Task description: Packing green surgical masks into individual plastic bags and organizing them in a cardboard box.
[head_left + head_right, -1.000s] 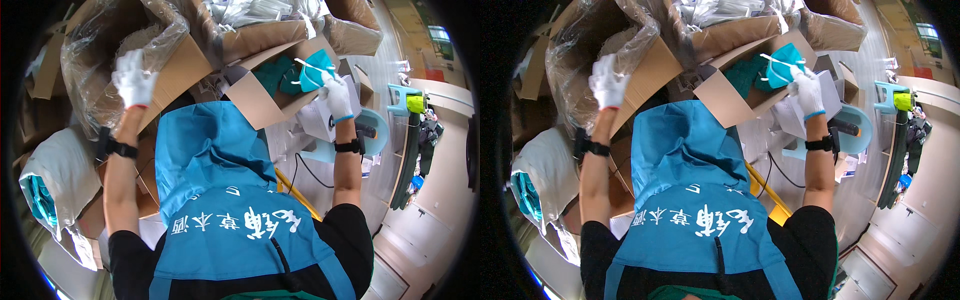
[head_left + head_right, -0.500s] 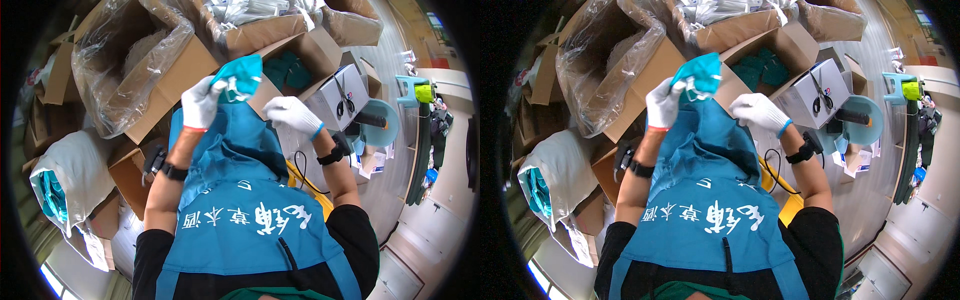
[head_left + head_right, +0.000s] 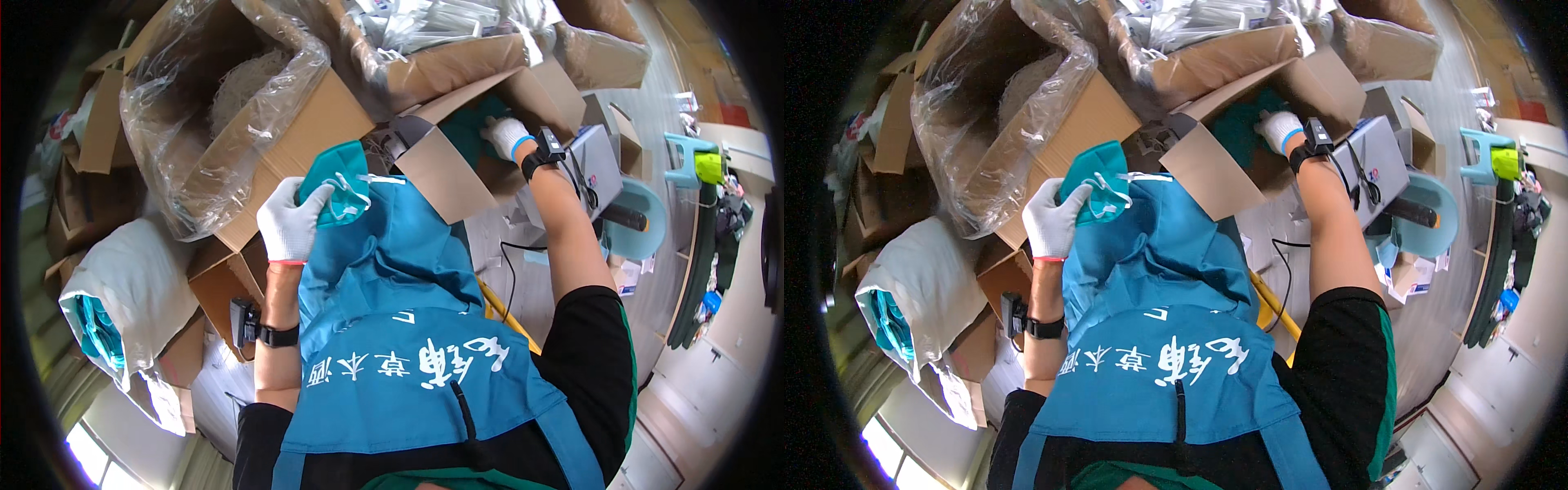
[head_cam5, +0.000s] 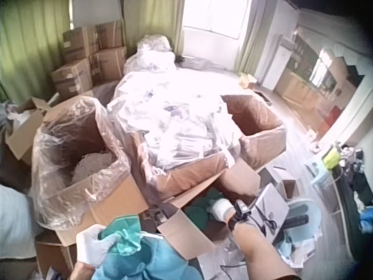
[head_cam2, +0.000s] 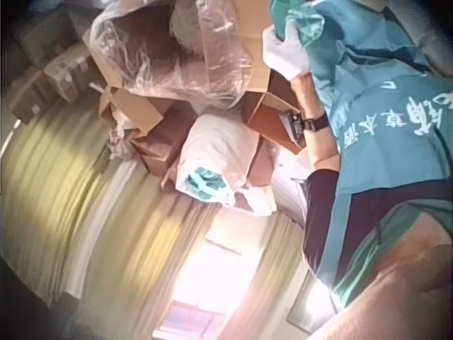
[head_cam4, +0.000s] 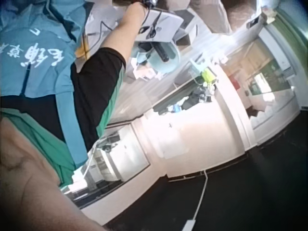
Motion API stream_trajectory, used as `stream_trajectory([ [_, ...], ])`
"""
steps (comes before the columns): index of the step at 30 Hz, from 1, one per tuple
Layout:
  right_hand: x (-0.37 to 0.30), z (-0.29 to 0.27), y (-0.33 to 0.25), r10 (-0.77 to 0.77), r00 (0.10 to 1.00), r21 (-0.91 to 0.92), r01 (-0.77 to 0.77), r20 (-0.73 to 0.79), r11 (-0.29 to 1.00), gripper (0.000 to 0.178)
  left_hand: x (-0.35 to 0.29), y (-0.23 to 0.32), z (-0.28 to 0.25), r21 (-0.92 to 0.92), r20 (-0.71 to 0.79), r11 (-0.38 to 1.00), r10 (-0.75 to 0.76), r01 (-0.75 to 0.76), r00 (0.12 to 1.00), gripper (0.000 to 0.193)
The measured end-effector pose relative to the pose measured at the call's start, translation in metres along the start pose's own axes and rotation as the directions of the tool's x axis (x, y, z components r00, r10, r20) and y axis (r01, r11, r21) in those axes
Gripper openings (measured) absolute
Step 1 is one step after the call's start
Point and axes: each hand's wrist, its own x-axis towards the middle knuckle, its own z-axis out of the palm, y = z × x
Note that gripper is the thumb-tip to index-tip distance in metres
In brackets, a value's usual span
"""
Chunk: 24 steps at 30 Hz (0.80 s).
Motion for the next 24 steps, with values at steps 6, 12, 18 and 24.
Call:
stream_trajectory([
  [6,0.034,0.033,0.021,0.104,0.994,0.017,-0.104,0.023,0.994,0.037,0.007,-0.004,-0.007,-0.115,0.043,0.977,-0.179,0.182,0.983,0.024],
  [12,-0.002,-0.036,0.021,0.44,0.896,0.023,-0.44,-0.057,0.898,0.02,0.006,0.019,-0.012,-0.13,-0.242,0.98,0.117,-0.151,0.963,0.02],
  [18,-0.094,-0.107,0.031,0.557,0.749,0.307,-0.469,-0.359,0.828,0.016,0.027,0.036,-0.019,-0.182,-0.429,0.932,0.21,-0.312,0.878,0.016],
  [24,-0.162,-0.15,-0.001,0.729,0.662,0.983,0.16,-0.172,0.087,0.023,0.014,0.044,-0.028,-0.434,-0.421,0.814,0.195,-0.386,0.886,0.017],
])
